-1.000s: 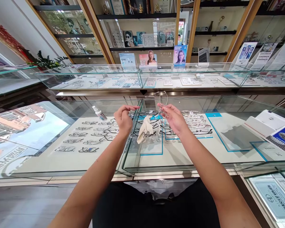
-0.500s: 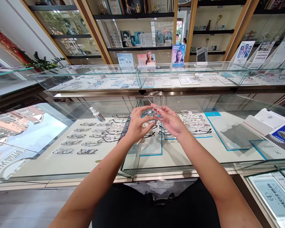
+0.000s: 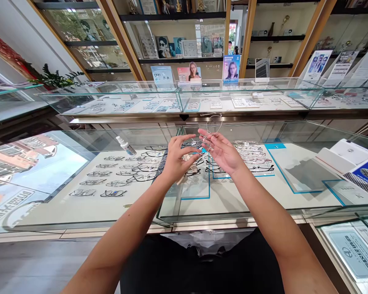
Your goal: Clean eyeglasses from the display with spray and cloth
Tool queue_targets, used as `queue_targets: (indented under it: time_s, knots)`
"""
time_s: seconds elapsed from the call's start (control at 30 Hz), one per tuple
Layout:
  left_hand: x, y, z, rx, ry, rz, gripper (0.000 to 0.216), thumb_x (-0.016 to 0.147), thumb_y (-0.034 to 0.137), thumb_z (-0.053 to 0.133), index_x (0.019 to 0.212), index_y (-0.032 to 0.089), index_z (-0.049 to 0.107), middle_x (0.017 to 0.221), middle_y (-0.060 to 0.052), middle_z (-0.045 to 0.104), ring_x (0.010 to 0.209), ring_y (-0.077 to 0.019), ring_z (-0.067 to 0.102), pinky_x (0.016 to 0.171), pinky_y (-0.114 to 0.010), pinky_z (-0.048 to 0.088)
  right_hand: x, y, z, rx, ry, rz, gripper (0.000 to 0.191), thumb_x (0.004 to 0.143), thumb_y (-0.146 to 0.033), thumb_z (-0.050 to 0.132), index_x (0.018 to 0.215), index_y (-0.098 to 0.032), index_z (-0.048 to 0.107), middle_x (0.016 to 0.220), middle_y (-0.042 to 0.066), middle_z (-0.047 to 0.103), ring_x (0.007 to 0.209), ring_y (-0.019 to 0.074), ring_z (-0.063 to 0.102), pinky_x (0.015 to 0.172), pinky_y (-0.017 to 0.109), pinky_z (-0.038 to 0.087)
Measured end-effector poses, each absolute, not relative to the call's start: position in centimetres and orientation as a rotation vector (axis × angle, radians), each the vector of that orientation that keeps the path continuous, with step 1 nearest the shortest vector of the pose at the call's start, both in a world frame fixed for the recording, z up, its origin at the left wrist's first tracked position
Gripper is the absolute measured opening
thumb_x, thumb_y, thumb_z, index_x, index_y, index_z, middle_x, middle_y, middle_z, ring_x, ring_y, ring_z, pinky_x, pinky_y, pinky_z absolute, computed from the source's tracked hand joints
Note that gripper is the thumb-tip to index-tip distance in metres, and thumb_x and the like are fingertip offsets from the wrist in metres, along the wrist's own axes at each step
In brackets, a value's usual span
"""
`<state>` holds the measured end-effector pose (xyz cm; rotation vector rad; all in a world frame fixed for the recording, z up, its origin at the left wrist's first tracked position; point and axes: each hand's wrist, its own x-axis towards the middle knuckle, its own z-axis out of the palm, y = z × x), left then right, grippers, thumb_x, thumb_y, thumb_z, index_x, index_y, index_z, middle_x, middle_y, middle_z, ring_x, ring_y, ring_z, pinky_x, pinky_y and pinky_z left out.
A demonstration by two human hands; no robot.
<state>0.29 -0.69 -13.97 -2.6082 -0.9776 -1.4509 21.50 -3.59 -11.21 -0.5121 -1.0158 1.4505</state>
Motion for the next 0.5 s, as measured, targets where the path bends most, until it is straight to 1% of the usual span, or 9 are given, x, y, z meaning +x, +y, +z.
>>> queue_targets:
  time_s: [0.03,0.1,0.23,0.27,0.33,0.37,0.4,0.43,0.5]
  knots:
    - [0.1,-0.4,-13.8,-2.598,-0.992,-1.438,0.024,0.105,0.049,0.071,0.113,0.031,0.085,0.156,-0.009,0.067,0.142,-0.0333,0.055,0.123,-0.055,0.042,21.6,-3.5,-11.1,-0.5,-1.008,1.45,0.025,0.086,-0.047,0.095,0.095,-0.034,0.075,0.145,-0.002,0.079,0.142,0.025,0.069,0.128,0.048,0.053]
    - [-0.9,0.5,-13.3,-2.507,-1.098,-1.425,0.037,0.103,0.048,0.074,0.135,0.031,0.078,0.167,-0.01,0.058,0.152,-0.0349,0.048,0.129,-0.057,0.036,22.0,-3.5,-10.8,-0.472,-0.991,1.44,0.025,0.085,-0.047,0.096,0.094,-0.034,0.076,0.143,-0.004,0.08,0.141,0.0246,0.07,0.128,0.048,0.053]
    - [-5.6,3.6,-12.1,-1.919,-1.709,-1.628,0.065,0.099,0.036,0.077,0.16,0.025,0.057,0.18,-0.01,0.042,0.165,-0.0317,0.034,0.137,-0.054,0.025,22.9,-3.5,-10.1,-0.449,-0.963,1.39,0.021,0.085,-0.046,0.095,0.09,-0.036,0.078,0.141,-0.005,0.081,0.139,0.0238,0.071,0.127,0.049,0.053]
    - [-7.3,4.4,-12.0,-1.74,-1.851,-1.68,0.071,0.1,0.032,0.074,0.166,0.021,0.05,0.182,-0.013,0.037,0.167,-0.0324,0.031,0.137,-0.057,0.024,23.1,-3.5,-9.9,-0.453,-0.957,1.383,0.02,0.085,-0.046,0.095,0.091,-0.037,0.079,0.14,-0.005,0.081,0.139,0.0238,0.071,0.127,0.049,0.053]
    - [-10.6,5.9,-12.2,-1.442,-2.061,-1.735,0.078,0.102,0.026,0.07,0.171,0.011,0.036,0.182,-0.023,0.031,0.167,-0.0382,0.027,0.135,-0.068,0.023,23.3,-3.5,-9.8,-0.468,-0.953,1.379,0.018,0.085,-0.047,0.094,0.09,-0.038,0.08,0.141,-0.006,0.081,0.139,0.0239,0.071,0.127,0.049,0.053]
    - [-12.2,6.6,-12.5,-1.334,-2.141,-1.739,0.077,0.103,0.026,0.07,0.17,0.009,0.035,0.18,-0.026,0.033,0.165,-0.041,0.03,0.133,-0.072,0.026,23.4,-3.6,-9.9,-0.477,-0.952,1.38,0.017,0.086,-0.046,0.094,0.09,-0.038,0.08,0.141,-0.005,0.08,0.14,0.0239,0.071,0.127,0.049,0.054]
    - [-13.6,7.2,-12.8,-1.262,-2.213,-1.732,0.073,0.104,0.028,0.07,0.168,0.01,0.04,0.175,-0.026,0.04,0.161,-0.0417,0.039,0.129,-0.073,0.032,23.4,-3.6,-9.9,-0.486,-0.953,1.381,0.016,0.086,-0.046,0.094,0.09,-0.038,0.08,0.141,-0.005,0.081,0.139,0.0237,0.071,0.126,0.049,0.054]
    - [-14.9,7.8,-13.3,-1.244,-2.272,-1.718,0.065,0.106,0.033,0.071,0.163,0.013,0.048,0.169,-0.024,0.048,0.153,-0.0398,0.05,0.125,-0.071,0.042,23.4,-3.6,-10.0,-0.492,-0.954,1.383,0.016,0.086,-0.046,0.094,0.089,-0.038,0.081,0.141,-0.005,0.081,0.139,0.0235,0.071,0.126,0.048,0.054]
    - [-16.9,8.7,-14.3,-1.432,-2.305,-1.672,0.051,0.107,0.041,0.073,0.151,0.018,0.062,0.153,-0.016,0.063,0.133,-0.0321,0.066,0.112,-0.059,0.059,23.5,-3.5,-10.2,-0.502,-0.955,1.386,0.016,0.085,-0.046,0.094,0.089,-0.038,0.081,0.14,-0.004,0.081,0.138,0.0231,0.072,0.125,0.046,0.055]
